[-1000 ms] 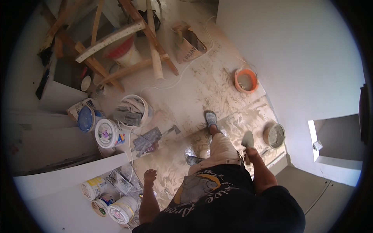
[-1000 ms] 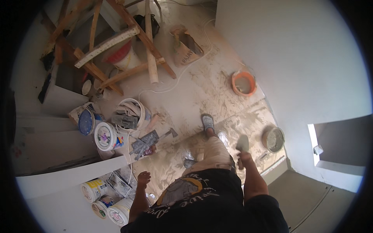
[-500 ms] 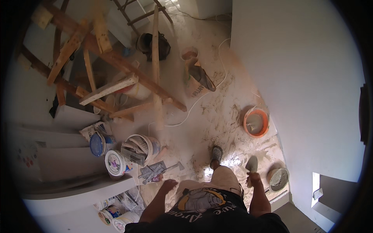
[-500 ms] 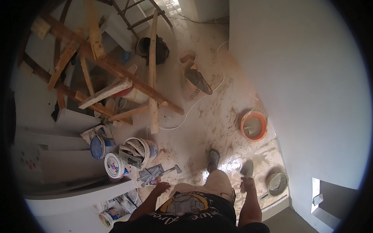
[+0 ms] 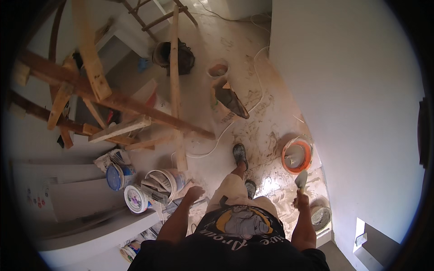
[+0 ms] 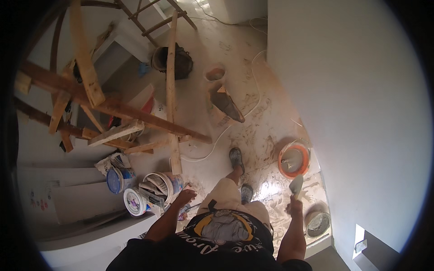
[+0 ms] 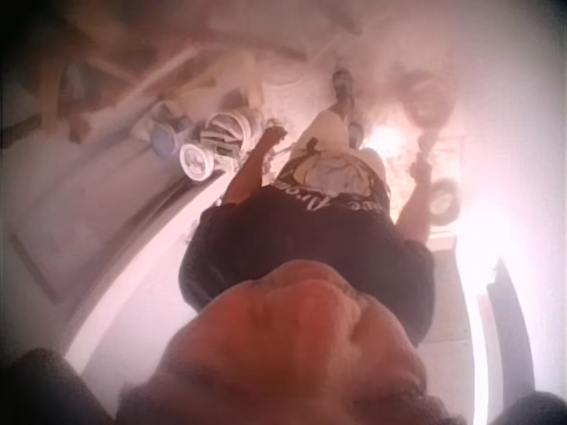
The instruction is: The person scoops plaster from a bucket using a trowel and applies it to a wall section, smoothing the surface with a float. The person repeatedly scoops and spreads plaster along a horizontal wall area.
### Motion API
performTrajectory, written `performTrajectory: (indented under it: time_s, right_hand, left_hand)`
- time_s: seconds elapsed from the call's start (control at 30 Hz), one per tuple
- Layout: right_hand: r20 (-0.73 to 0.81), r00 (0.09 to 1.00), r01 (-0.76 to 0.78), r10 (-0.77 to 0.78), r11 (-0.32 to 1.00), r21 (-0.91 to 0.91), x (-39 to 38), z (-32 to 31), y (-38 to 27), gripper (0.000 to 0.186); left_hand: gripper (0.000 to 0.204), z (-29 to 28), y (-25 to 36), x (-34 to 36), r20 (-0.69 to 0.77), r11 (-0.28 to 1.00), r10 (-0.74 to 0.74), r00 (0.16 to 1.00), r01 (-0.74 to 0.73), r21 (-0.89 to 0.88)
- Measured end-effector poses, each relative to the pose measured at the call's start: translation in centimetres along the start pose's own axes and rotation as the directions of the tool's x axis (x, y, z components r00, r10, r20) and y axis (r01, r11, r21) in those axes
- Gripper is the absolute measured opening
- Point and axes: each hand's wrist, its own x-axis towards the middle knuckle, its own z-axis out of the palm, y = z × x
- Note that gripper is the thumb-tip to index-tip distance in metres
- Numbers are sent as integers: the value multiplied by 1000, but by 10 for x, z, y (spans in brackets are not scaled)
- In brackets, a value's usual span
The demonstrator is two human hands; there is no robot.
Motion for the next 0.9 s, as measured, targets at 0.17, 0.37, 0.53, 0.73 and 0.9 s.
performTrajectory:
  time_s: [0.17,0.37,0.53,0.73,0.9]
  right_hand:
    - [-283,924,-297,258,949,-103,-52,5,42,53]
    - [-297,911,-372,287,882,-288,-111,77,-78,46]
    - [-201,972,-140,124,988,-66,-49,76,-142,48]
    - [-146,983,-134,108,974,-182,30,80,-260,48]
    - [-56,998,-41,16,875,-482,120,81,-371,49]
  left_hand:
    - [18,4,71,41,178,800,-527,831,555,-228]
    - [23,-69,91,155,211,866,-422,882,461,-193]
    - [18,-115,217,283,196,974,-135,971,94,204]
    - [37,-102,443,381,-61,999,-46,997,45,-17]
    - [46,-69,540,408,-70,958,-43,997,21,-286]
